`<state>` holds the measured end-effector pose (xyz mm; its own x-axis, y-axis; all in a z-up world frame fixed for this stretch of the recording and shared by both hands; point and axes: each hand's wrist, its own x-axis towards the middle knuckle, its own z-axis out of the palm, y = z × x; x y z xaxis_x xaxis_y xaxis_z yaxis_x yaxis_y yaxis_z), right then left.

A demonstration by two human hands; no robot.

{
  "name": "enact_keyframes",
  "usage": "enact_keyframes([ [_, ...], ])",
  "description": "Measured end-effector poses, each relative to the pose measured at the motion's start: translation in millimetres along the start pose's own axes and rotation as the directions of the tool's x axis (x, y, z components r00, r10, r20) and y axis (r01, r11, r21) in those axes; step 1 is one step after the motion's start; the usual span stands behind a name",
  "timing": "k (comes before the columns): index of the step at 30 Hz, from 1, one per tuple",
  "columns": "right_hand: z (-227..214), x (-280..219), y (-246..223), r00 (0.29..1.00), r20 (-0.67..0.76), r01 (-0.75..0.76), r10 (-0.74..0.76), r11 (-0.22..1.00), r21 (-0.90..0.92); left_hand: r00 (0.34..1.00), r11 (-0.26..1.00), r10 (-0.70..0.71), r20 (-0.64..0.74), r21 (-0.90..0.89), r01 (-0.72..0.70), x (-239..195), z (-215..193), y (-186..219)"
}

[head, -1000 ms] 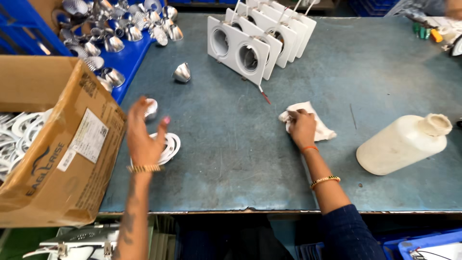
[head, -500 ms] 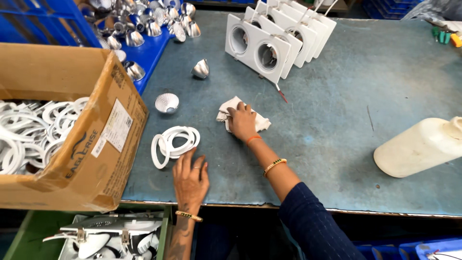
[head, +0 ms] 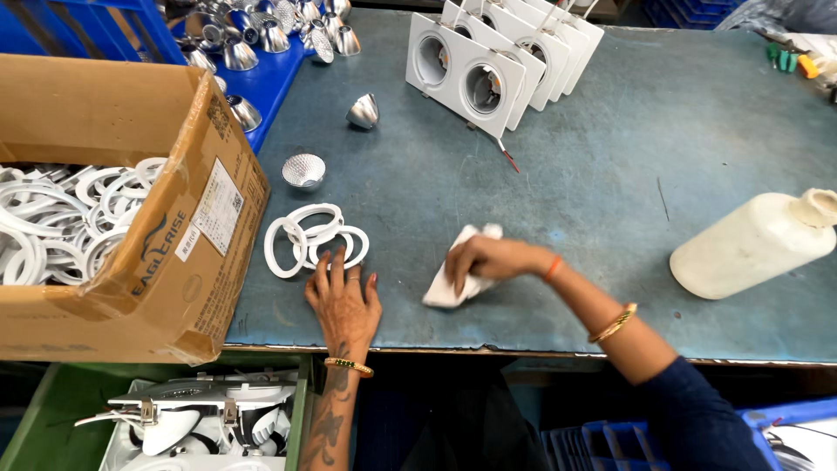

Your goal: The person places internal reflective components into a light fixture frame, wipes the fixture with a cloth, and organizes parts on the workbench.

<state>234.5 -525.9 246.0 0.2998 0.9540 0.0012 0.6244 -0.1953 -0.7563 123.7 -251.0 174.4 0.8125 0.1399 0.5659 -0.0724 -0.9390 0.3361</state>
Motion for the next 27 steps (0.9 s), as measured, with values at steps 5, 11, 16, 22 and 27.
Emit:
enact_keyframes([
  [5,-42,11,17,0.888,-0.457,-0.011,-0.052,0.991,-0.134,0.996,1.0,-0.007,-0.084,-0.002,0.007,-2,0,-1],
  [11,-8,105,72,0.936,-0.328,0.104,-0.131,0.99,-0.1,0.99,0.999,-0.017,-0.14,-0.046,0.011,-4,4,-8],
  [16,48,114,33,0.977,-0.006,0.212,-0.212,0.976,-0.049,0.983,0.987,-0.083,-0.166,-0.149,0.058,-6,5,-12],
  [22,23,-5,28,0.899,0.419,0.07,-0.127,0.986,0.149,0.984,0.993,-0.07,-0.164,-0.11,0.052,-6,3,-7],
  [27,-56,-75,2,0.868,0.44,-0.243,0.23,0.97,-0.027,0.977,0.996,-0.075,-0.199,-0.058,0.064,-7,3,-4],
])
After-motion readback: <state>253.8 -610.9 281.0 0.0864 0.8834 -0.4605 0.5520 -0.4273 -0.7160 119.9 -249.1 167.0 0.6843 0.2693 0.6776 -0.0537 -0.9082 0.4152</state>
